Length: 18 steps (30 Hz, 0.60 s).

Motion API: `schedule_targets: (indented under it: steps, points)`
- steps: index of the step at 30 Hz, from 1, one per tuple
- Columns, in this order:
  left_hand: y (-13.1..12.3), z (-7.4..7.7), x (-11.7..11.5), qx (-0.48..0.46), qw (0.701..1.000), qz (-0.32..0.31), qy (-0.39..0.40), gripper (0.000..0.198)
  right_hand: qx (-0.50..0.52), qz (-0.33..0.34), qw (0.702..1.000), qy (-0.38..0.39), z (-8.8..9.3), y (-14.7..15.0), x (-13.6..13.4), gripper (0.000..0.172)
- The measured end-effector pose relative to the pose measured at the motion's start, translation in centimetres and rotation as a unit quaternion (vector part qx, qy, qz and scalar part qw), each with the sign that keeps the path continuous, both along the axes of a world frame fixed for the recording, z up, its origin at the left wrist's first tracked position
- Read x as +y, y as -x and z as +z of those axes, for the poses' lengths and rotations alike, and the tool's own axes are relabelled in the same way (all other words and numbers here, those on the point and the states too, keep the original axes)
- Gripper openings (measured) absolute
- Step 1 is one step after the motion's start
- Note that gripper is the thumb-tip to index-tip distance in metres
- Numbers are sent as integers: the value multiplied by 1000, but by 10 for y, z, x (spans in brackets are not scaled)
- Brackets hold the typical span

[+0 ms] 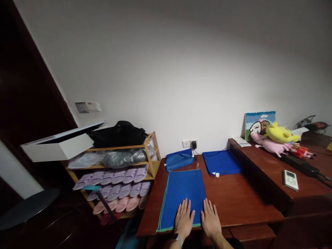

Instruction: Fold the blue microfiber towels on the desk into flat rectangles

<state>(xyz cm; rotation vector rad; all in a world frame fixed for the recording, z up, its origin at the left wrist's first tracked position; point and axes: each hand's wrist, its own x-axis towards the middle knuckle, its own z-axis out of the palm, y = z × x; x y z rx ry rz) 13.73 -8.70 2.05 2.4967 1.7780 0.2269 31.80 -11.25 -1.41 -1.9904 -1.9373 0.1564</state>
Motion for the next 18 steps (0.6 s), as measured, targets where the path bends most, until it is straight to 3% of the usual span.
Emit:
schedule_targets:
  steps: [5, 8, 13, 18]
  points:
    - [85, -5, -10, 30, 995, 96, -24, 70, 2, -5, 1000, 23, 11, 0, -6, 65]
    - [114, -8, -17, 45, 990, 125, -38, 71, -4, -5, 1000, 31, 17, 1, -8, 66]
    - [118, -13, -22, 46, 989, 131, -56, 72, -12, -4, 998, 54, 23, 1, -11, 67]
    - [117, -16, -21, 36, 988, 130, -68, 71, -2, 4, 1000, 14, 5, -1, -21, 65]
